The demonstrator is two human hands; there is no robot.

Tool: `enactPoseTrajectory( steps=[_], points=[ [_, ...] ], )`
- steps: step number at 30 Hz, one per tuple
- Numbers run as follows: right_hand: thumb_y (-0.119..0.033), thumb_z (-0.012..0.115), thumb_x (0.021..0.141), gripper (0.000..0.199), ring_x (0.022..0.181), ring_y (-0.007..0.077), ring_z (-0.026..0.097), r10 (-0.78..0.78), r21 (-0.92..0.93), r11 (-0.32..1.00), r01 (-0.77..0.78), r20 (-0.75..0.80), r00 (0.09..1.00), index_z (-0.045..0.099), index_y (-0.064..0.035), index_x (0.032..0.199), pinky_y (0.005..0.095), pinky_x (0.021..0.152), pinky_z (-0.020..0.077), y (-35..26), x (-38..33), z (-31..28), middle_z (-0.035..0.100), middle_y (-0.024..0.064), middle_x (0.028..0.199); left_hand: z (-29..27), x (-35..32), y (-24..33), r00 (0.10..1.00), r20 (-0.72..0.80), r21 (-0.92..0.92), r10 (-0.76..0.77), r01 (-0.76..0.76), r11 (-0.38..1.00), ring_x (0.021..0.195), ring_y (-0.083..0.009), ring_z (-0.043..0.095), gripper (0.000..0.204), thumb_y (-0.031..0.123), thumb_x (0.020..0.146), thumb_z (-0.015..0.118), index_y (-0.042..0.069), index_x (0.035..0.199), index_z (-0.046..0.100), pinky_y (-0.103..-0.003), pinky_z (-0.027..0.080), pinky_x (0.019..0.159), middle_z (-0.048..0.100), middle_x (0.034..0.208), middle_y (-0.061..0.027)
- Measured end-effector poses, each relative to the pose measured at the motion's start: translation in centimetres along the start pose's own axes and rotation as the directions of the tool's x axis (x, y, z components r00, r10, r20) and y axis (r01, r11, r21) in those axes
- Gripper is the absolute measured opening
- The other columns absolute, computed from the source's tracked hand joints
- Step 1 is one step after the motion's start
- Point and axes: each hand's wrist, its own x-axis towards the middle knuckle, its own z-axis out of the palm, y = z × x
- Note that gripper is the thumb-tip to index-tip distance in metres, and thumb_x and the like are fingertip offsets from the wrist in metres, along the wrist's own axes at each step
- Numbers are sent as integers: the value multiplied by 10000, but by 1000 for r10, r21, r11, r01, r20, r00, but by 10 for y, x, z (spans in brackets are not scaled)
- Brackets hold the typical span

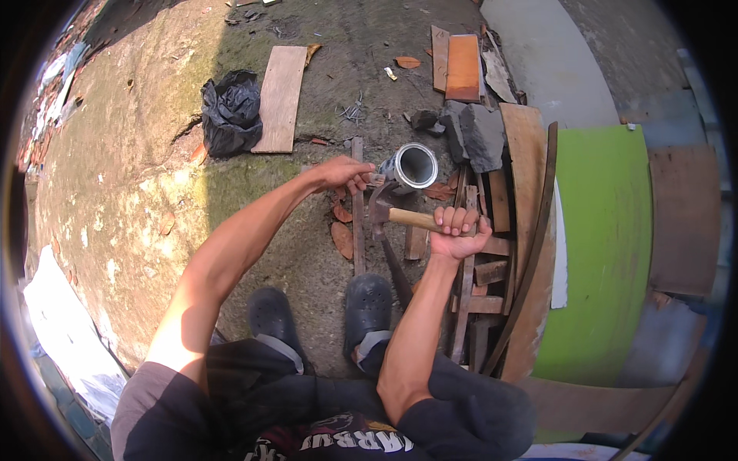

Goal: The person sits on the ground and uses a hammer to drive nails into small pieces of wood. They repeatedly pick up nails, position them on the wood, and hammer them in. The person also uses the hammer to break apart a larger piece of wood.

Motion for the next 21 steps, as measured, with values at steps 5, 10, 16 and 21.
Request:
enactPoseTrajectory(
  steps=[5,10,16,21],
  points=[
    [-397,439,881,416,425,143,280,52,4,999,-52,-22,998,360,-159,549,334,530,323,6,-9,-4,310,-2,447,4,-12,-13,995,91,88,-44,36,995,784,-83,607,319,384,971,642,68,1012,657,-271,482,598,653,889,-2],
    [-414,446,887,433,424,139,272,57,56,997,-54,-44,997,359,-161,547,318,524,315,2,-16,-11,300,-8,445,9,-19,-18,986,151,-64,-68,78,995,761,-66,587,255,292,1005,604,46,1045,660,-251,490,592,646,887,2],
    [-424,445,898,447,417,139,262,78,138,987,-80,17,997,360,-164,545,325,521,313,-10,-20,-28,287,-10,434,12,-13,-16,975,221,-97,-2,24,995,758,-56,587,189,196,994,618,21,1029,679,-222,483,583,666,867,-3],
    [-412,412,906,445,415,152,269,96,35,995,-97,32,995,351,-158,546,336,514,310,-16,-21,-27,293,1,433,17,-9,-23,968,250,-127,17,15,992,755,-54,587,186,197,994,612,26,1033,674,-207,478,612,657,854,-2]
  ],
)
